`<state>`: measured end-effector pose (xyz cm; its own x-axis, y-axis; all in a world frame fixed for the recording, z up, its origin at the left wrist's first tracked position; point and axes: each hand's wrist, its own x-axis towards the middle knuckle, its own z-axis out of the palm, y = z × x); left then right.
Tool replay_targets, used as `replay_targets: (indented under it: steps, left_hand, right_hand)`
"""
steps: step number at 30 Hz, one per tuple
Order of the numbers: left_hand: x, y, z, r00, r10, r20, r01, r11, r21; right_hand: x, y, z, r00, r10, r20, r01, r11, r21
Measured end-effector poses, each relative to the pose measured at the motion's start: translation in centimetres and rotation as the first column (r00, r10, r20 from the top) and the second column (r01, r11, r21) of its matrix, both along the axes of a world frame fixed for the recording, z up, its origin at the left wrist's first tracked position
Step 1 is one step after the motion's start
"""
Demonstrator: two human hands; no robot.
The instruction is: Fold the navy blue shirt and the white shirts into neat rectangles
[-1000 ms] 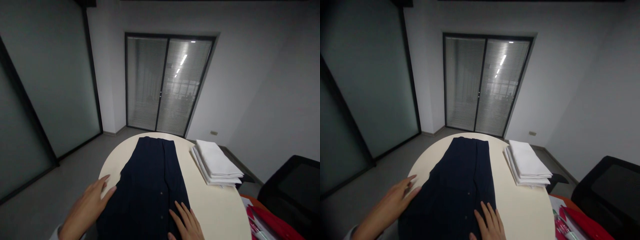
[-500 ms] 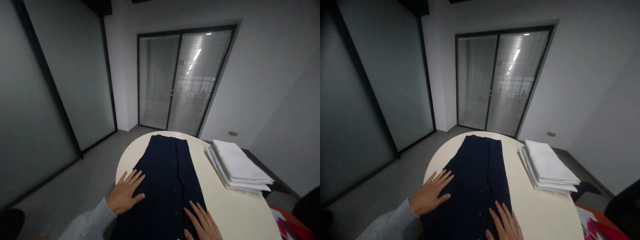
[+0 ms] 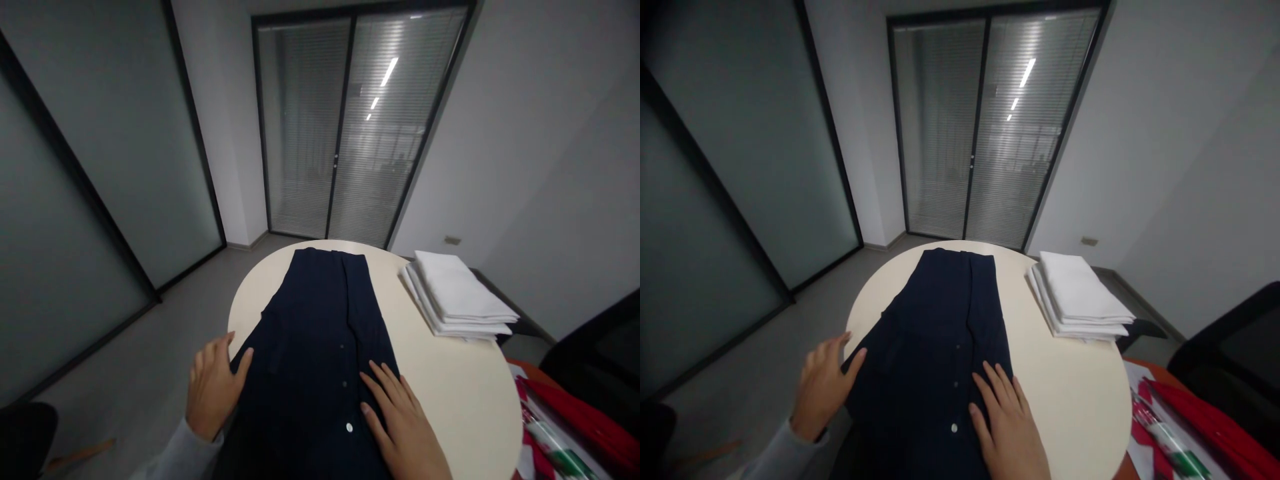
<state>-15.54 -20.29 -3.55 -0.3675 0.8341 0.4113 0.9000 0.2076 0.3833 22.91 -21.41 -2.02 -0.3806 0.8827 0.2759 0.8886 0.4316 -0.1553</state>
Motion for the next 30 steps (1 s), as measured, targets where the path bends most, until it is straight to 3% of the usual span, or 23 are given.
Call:
replay_targets:
  steps: [2,6,10,12,14,17,19,21,23,26,28,30]
  left_hand:
    - [-0.5,-1.8,-1.0,0.981,0.053,0.186,-0.048,0.998,-0.03]
    - [-1.0,-3.2,-1.6,0.895,-0.029,0.444,0.065,0.996,-0.068]
    - [0.1,-2.7,-0.4,0.875,-0.099,0.475,0.076,0.995,0.066]
    - [1.1,-2.2,0.8,0.899,-0.133,0.417,0.077,0.986,0.147]
    - [2.3,-1.6,2.6,0.927,-0.227,0.298,0.153,0.956,0.252]
    - [4.3,-0.4,5.8,0.867,-0.495,0.05,0.439,0.808,0.393]
    - [6.1,0.3,7.7,0.746,-0.659,-0.094,0.638,0.666,0.388]
    - [8.1,0.8,8.9,0.598,-0.778,-0.191,0.792,0.537,0.289]
    - [10.1,0.8,9.0,0.455,-0.858,-0.239,0.891,0.437,0.125]
    - [12.6,0.4,7.6,0.273,-0.939,-0.209,0.943,0.304,-0.133]
    - [13.5,0.1,6.8,0.204,-0.973,-0.103,0.948,0.223,-0.229]
    - [13.5,0.0,7.0,0.172,-0.983,0.058,0.958,0.153,-0.244]
  right_hand:
    - [-0.1,-0.1,0.0,1.0,-0.009,0.0,0.009,1.0,-0.012]
    - [-0.3,-0.2,0.4,1.0,-0.026,-0.006,0.026,0.999,-0.03]
    - [-0.4,-0.4,0.5,0.999,-0.027,-0.019,0.026,0.999,-0.025]
    - [-0.3,-0.5,0.4,0.999,-0.023,-0.031,0.023,1.0,-0.01]
    - [-0.4,-0.6,0.5,0.999,-0.024,-0.047,0.025,1.0,0.016]
    - [-0.8,-0.6,0.9,0.996,-0.031,-0.081,0.037,0.997,0.072]
    - [-1.2,-0.7,1.4,0.994,-0.018,-0.107,0.028,0.995,0.096]
    - [-1.7,-0.8,2.0,0.991,0.01,-0.132,0.004,0.994,0.108]
    - [-1.9,-0.9,2.6,0.987,0.039,-0.156,-0.021,0.993,0.118]
    - [-2.1,-1.1,3.2,0.982,0.084,-0.167,-0.066,0.992,0.11]
    - [-2.3,-1.1,3.5,0.982,0.132,-0.138,-0.124,0.99,0.065]
    - [-2.4,-0.9,3.5,0.975,0.203,-0.088,-0.205,0.979,-0.01]
